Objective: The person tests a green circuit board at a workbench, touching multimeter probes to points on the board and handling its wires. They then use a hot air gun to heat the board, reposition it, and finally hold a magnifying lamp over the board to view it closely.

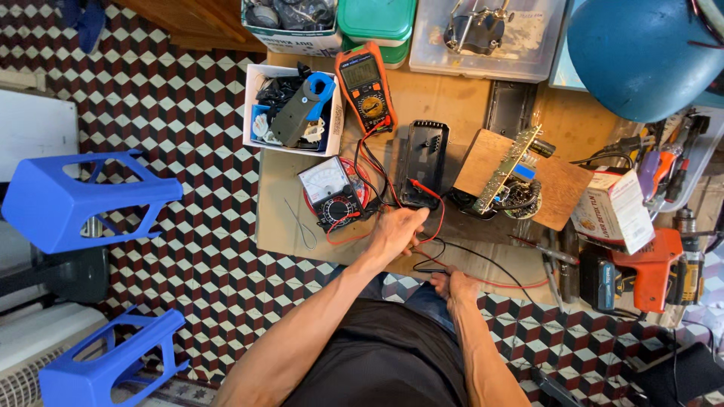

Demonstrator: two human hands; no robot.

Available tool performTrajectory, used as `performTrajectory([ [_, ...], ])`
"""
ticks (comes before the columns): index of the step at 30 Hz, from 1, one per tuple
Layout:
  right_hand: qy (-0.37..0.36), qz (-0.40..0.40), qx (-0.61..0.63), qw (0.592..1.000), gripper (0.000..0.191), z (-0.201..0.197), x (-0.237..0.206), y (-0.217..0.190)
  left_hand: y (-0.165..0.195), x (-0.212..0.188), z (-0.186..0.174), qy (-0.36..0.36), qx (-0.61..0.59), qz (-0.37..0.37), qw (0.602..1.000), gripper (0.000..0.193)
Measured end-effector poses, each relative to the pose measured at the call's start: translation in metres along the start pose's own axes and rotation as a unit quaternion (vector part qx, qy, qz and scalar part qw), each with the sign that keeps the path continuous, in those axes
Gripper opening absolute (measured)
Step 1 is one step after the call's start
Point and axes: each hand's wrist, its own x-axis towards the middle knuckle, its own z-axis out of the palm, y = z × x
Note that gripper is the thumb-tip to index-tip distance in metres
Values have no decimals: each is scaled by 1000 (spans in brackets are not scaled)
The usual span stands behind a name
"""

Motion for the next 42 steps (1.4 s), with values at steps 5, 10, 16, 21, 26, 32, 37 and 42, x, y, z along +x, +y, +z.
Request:
performTrajectory([
  [5,15,-178,-103,979,33,-27,-52,10,20,42,31,-67,-148,-152,975,42],
  [10,-101,-207,-143,962,32,-55,-124,-32,32,5,4,-79,-69,-12,994,34],
  [16,-315,-191,95,925,29,-8,-168,-94,86,-92,-48,-124,183,297,929,27],
  [21,-309,-278,142,898,24,22,-203,-102,141,-147,-80,-122,297,277,906,28],
  [26,-191,-387,46,901,20,22,-233,-100,169,-175,-96,37,211,475,853,23],
  [32,-145,-443,47,883,17,10,-258,-110,172,-199,-78,89,131,487,859,25],
  [37,-246,-303,82,917,22,3,-250,-124,191,-173,-81,-12,307,647,698,53],
  [42,-261,-201,146,933,26,5,-249,-134,202,-167,-64,-100,407,672,610,54],
])
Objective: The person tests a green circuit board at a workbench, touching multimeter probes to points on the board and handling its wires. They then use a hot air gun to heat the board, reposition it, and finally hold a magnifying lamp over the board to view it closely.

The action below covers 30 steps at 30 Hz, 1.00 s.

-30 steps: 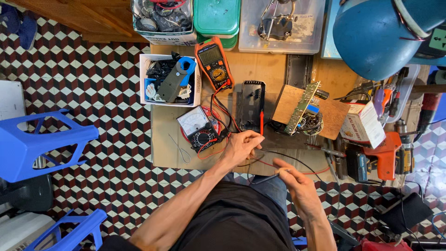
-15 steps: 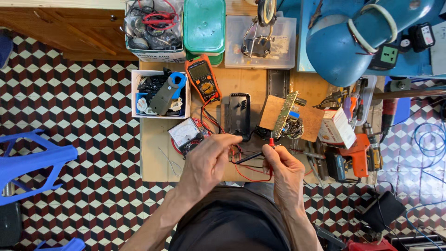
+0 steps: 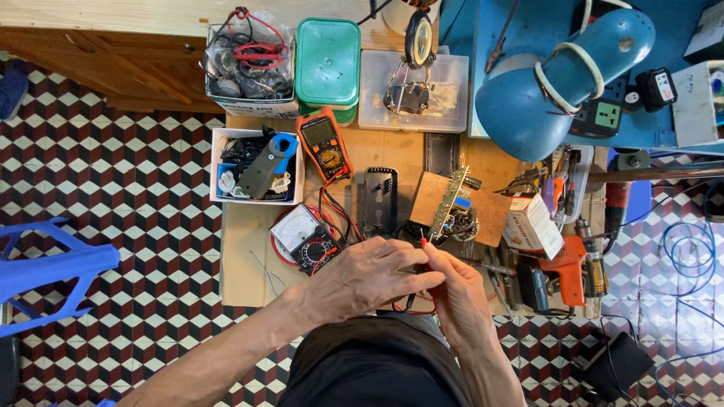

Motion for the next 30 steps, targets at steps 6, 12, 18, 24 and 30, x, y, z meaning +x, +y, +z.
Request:
performTrajectory([
  [6,23,-113,-69,991,32,-3,-9,-5,-10,8,28,189,-76,-52,978,33],
  [12,207,-453,-475,726,37,-37,-11,-1,-37,27,61,485,-323,-243,775,20],
  [18,275,-556,-545,563,44,-71,10,-16,-45,23,33,424,-63,-210,879,26],
  [24,304,-568,-511,569,27,-76,17,-31,-72,39,45,459,-562,-274,632,56],
  [30,179,-540,-357,742,23,-35,56,-40,-85,64,118,459,-709,-332,420,45],
])
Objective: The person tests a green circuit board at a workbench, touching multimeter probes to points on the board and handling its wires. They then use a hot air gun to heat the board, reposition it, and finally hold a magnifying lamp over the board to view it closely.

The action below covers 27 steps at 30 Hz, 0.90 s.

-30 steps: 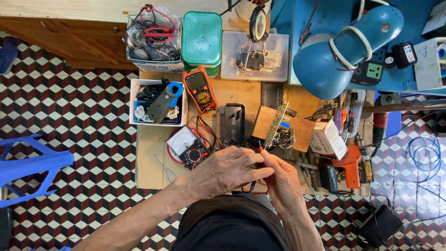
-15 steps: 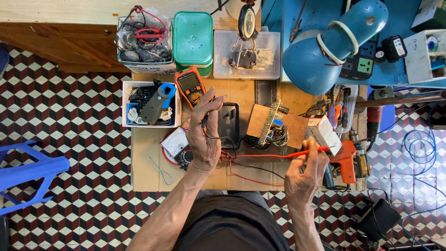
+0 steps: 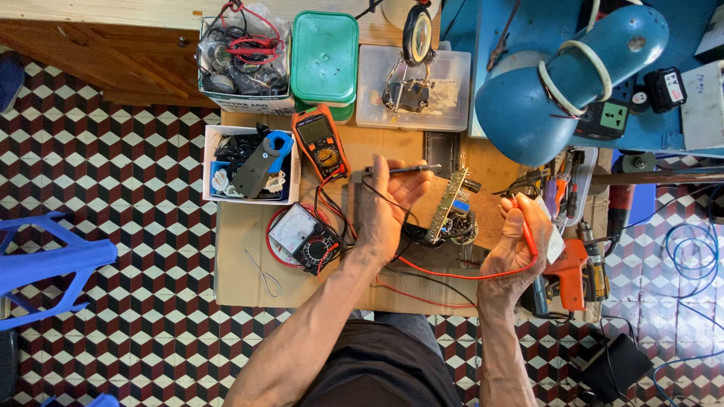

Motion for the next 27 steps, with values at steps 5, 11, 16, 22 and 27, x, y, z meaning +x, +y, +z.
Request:
performTrajectory([
  [5,-25,99,93,990,16,24,23,5,-38,19,-6,-12,-24,-41,999,24],
  [11,-36,148,105,983,16,38,33,18,-56,33,-9,4,60,-33,998,24],
  [16,-18,161,72,984,15,50,40,26,-64,42,-13,-1,117,-2,993,31],
  [22,-51,126,45,990,15,57,40,28,-69,44,-18,-31,237,27,971,38],
  [27,-48,133,-1,990,16,62,39,28,-71,44,-15,-22,252,22,967,36],
])
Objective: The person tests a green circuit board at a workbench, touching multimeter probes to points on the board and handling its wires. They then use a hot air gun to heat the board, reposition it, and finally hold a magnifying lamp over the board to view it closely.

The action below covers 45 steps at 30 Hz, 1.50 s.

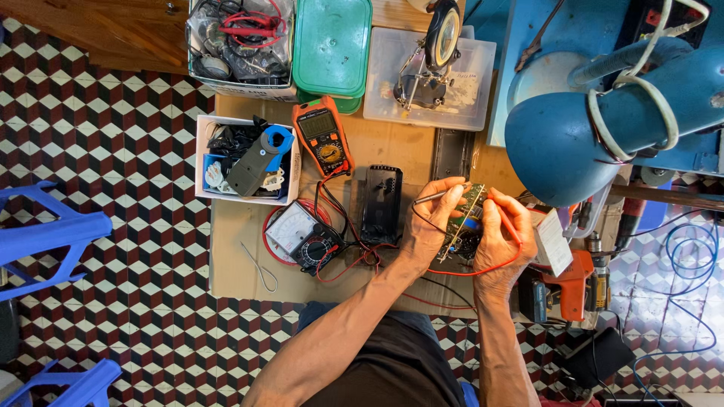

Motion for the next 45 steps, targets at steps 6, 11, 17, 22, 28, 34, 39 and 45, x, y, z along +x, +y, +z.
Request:
performTrajectory([
  [6,-1,1,-5,1000,14,-1,1,2,0,-1,4,12,2,-2,1000,35],
  [11,-22,-16,-11,1000,17,-4,1,7,-8,-1,7,10,-2,-2,1000,34],
  [17,-35,1,-12,999,22,-6,0,10,-16,0,7,7,-24,-2,1000,30],
  [22,-33,-2,-12,999,21,-8,-1,12,-17,-1,8,4,-13,7,1000,30],
  [28,-40,-2,-17,999,22,-8,-1,14,-12,-2,8,0,12,12,1000,28],
  [34,-43,1,-15,999,21,-8,-2,13,-8,-3,9,-7,43,32,999,27],
  [39,-43,-5,-16,999,21,-7,-1,11,-5,-4,9,-18,5,24,1000,27],
  [45,-44,-4,-14,999,21,-8,-2,12,-4,-5,10,-11,26,26,999,26],
])
